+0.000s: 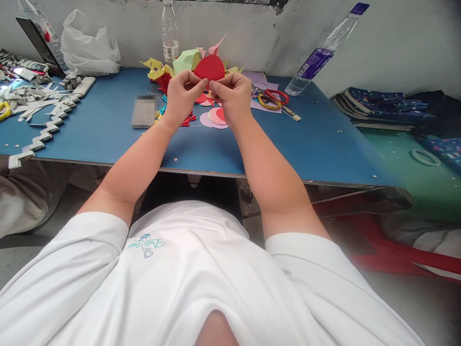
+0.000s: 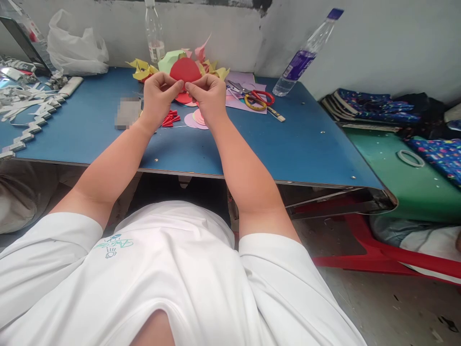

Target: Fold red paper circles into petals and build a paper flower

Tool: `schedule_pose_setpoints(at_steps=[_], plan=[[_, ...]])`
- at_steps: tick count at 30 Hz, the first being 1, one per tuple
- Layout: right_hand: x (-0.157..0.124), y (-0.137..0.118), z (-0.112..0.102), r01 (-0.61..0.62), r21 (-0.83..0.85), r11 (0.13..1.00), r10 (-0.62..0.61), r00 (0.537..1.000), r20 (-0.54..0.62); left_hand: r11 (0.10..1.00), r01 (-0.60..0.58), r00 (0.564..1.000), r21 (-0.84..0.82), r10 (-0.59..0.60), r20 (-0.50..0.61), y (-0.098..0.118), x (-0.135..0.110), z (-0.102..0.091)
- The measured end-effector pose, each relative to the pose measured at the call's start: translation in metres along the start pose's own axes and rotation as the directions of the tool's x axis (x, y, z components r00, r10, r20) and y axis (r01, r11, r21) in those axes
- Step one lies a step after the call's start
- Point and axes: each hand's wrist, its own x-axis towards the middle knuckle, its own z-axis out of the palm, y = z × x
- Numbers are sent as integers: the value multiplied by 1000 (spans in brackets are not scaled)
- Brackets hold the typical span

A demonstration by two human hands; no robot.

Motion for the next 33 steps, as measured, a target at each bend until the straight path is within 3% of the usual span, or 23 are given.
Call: schedule_pose_setpoints(at_steps=[8, 15, 21, 27, 30, 33], plan=[[6, 16, -11, 9, -23, 1000, -8, 1000, 27, 1000, -3, 1000, 14, 3, -12, -1, 0, 0], [6, 15, -10, 9, -69, 998, -8, 1000, 15, 1000, 0, 1000, 29, 0, -3, -1, 0, 0], [9, 17, -13, -3, -97, 995, 3, 1000, 2, 998, 21, 1000, -59, -21, -5, 3, -4, -1], [11, 17, -16, 19, -131, 991, -20, 1000, -8, 979, 124, 989, -162, -109, 96, -5, -1, -4], [10, 14, -17, 31, -114, 993, -32, 999, -10, 979, 126, 978, -158, -96, 186, -11, -1, -5], [8, 11, -15, 38, -93, 995, -39, 999, -12, 979, 107, 982, -175, -77, 171, -14, -2, -3]])
